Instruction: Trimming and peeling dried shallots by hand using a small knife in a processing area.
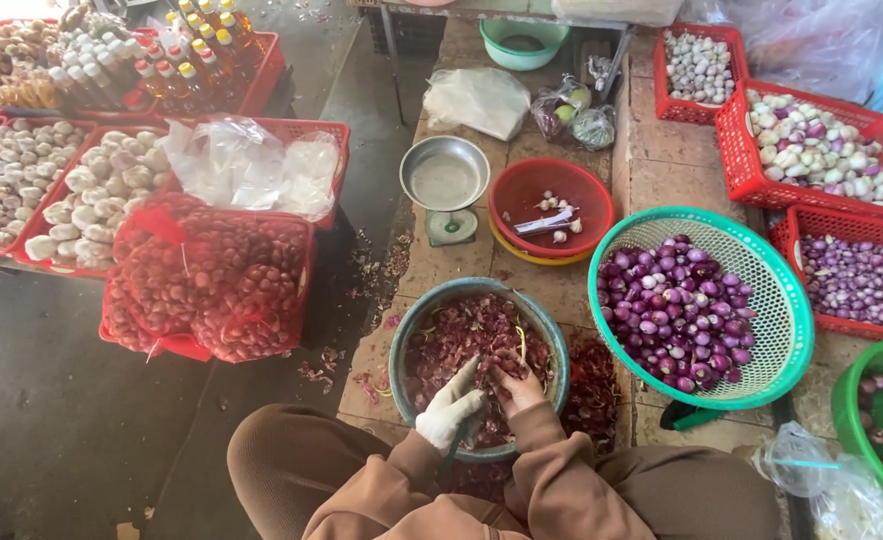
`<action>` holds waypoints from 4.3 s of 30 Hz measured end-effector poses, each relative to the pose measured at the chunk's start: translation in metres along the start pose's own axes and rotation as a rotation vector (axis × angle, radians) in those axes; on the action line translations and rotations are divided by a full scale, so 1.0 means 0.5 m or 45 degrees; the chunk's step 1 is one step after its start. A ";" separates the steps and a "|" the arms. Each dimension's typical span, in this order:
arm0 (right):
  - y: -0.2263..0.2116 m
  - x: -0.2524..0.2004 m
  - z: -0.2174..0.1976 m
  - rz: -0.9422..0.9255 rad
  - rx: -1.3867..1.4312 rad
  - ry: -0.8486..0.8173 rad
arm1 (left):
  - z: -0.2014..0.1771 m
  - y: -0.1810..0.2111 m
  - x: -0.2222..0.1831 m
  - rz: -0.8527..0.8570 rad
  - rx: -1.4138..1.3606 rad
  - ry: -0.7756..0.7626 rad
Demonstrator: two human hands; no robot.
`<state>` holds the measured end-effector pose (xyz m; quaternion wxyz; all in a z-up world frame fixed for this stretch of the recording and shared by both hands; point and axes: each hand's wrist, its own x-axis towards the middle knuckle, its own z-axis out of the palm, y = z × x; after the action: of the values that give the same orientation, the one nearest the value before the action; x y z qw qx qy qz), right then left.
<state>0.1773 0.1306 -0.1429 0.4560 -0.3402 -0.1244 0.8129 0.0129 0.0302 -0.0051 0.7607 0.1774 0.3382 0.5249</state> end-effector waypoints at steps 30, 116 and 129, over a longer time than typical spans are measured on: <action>0.001 -0.071 0.021 0.336 -0.144 0.052 | -0.050 0.036 0.012 0.110 0.873 0.156; -0.157 -0.013 -0.007 -0.388 -0.472 0.376 | -0.106 -0.023 -0.014 0.200 -0.034 0.128; 0.133 0.087 -0.294 0.392 -2.745 0.075 | -0.106 -0.053 -0.012 0.114 0.102 0.174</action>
<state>0.2161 0.1139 -0.3046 -0.1860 -0.5925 -0.7171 0.3165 -0.0075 0.0099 -0.0570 0.7039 0.1865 0.4018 0.5553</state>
